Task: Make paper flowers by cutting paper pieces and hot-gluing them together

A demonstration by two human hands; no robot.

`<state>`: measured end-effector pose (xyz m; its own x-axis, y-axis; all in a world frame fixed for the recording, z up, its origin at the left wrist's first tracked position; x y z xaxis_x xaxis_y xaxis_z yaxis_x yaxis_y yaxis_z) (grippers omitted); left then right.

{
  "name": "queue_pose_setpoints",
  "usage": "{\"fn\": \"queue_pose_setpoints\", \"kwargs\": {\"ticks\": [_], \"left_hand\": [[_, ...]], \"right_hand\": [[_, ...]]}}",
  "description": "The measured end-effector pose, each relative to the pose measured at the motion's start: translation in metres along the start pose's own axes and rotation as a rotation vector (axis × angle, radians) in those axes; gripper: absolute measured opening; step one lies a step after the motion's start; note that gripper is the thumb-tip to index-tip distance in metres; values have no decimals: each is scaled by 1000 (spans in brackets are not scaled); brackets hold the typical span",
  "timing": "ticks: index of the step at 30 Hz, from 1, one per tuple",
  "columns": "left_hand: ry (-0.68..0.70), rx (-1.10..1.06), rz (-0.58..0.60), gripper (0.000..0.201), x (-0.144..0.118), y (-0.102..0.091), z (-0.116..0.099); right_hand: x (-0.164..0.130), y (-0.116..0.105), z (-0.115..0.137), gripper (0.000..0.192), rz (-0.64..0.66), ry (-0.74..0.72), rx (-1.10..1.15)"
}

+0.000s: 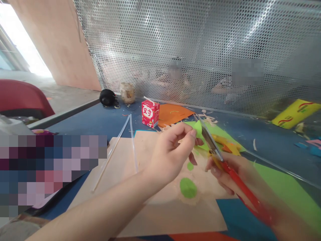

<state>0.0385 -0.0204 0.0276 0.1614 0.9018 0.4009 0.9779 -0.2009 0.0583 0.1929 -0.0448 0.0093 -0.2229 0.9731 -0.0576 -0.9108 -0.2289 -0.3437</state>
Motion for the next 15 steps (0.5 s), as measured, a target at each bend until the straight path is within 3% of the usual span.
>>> {"fn": "queue_pose_setpoints", "kwargs": {"ticks": [9,15], "left_hand": [[11,-2,10,19,0,0,0],[-14,26,9,20,1,0,5]], "right_hand": [[2,0,-4,31,-9,-18,1],[4,-1,-7,34,-87,34,0]]}}
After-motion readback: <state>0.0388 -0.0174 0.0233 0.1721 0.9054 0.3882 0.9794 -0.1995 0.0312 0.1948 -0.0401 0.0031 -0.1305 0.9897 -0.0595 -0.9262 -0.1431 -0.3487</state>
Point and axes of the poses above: each hand's wrist, its own x-axis towards the middle knuckle, its own y-axis out of the palm, z = x × y, the point moved 2 cm from there along x, towards the middle knuckle, and after that the axes turned 8 degrees about x, right-handed, at the moved point
